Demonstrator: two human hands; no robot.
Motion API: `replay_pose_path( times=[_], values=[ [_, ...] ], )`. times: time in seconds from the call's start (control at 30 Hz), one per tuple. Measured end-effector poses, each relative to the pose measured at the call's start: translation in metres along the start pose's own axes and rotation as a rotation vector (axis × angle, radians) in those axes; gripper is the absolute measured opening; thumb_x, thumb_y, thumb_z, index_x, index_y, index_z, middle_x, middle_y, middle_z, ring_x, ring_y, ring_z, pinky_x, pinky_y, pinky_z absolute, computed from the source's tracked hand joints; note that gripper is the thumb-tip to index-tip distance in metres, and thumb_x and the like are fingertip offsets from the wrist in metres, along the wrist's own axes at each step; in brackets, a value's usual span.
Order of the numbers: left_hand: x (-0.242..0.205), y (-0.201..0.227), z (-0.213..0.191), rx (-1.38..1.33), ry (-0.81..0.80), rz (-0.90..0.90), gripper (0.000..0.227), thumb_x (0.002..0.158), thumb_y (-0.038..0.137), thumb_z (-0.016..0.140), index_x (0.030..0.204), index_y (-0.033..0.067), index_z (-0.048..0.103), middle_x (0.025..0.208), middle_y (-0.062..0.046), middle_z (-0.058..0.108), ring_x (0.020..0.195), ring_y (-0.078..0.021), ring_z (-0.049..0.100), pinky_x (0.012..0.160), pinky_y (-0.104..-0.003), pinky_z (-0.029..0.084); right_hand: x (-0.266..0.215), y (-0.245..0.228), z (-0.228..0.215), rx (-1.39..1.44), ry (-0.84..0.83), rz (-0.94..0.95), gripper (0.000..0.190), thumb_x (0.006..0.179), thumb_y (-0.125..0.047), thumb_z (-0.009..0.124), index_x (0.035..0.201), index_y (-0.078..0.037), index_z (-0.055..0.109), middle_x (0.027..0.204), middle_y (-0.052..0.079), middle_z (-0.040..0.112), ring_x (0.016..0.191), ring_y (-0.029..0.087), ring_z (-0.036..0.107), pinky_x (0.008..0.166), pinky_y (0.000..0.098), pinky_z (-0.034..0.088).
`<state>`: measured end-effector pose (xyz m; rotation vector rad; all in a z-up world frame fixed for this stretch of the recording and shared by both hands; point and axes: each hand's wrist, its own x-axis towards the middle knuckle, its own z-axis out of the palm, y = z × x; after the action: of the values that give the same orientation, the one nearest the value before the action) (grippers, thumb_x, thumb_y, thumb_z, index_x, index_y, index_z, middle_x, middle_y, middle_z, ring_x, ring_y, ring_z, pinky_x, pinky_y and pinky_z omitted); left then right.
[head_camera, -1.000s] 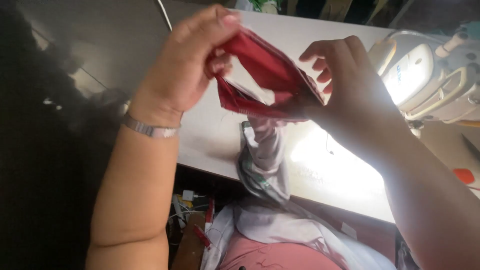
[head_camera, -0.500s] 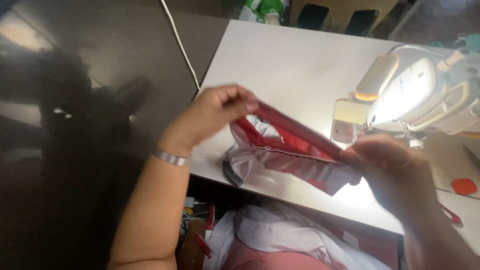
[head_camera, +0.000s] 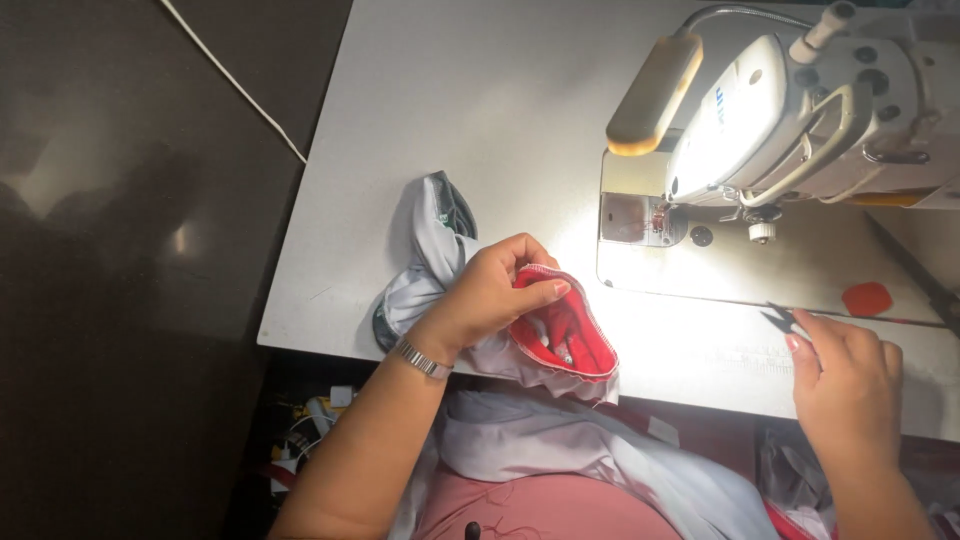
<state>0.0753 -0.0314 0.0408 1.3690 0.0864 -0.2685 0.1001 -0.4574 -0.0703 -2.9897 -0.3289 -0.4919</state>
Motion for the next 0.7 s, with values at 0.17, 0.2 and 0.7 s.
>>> replay_pose_path(
  times=[0.17,0.2,0.7],
  values=[
    [-0.002,0.001,0.011,0.056,0.012,0.141,0.023,0.084,0.005,0.076,0.087,0.0130,0.055,0.094,-0.006,0.069,0.084,-0.0122,0.065,0.072,-0.025,0.057,0.011,-0.025,-0.006,0.054,0.140,-0.091,0.017,0.113,-0.002,0.066,0.126,-0.006,0.076,0.102,0.010,0.070,0.101,0.034,0.065,0.099,0.0443,0.050],
    [-0.003,0.003,0.014,0.017,-0.030,0.164,0.024,0.086,0.005,0.074,0.091,0.0138,0.053,0.095,-0.007,0.067,0.084,-0.0129,0.064,0.071,-0.025,0.057,0.020,-0.059,-0.029,0.467,-0.029,0.212,0.021,0.115,-0.013,0.055,0.127,-0.009,0.071,0.093,0.007,0.063,0.083,0.024,0.056,0.081,0.0365,0.046],
    [-0.005,0.008,0.038,-0.021,-0.119,0.223,0.034,0.088,0.000,0.071,0.107,0.0132,0.046,0.094,-0.008,0.061,0.089,-0.0123,0.063,0.079,-0.025,0.056,0.048,-0.195,-0.098,1.432,-0.698,0.580,0.044,0.102,-0.045,0.052,0.093,-0.004,0.066,0.066,0.003,0.043,0.055,0.010,0.034,0.046,0.0240,0.024]
  ],
)
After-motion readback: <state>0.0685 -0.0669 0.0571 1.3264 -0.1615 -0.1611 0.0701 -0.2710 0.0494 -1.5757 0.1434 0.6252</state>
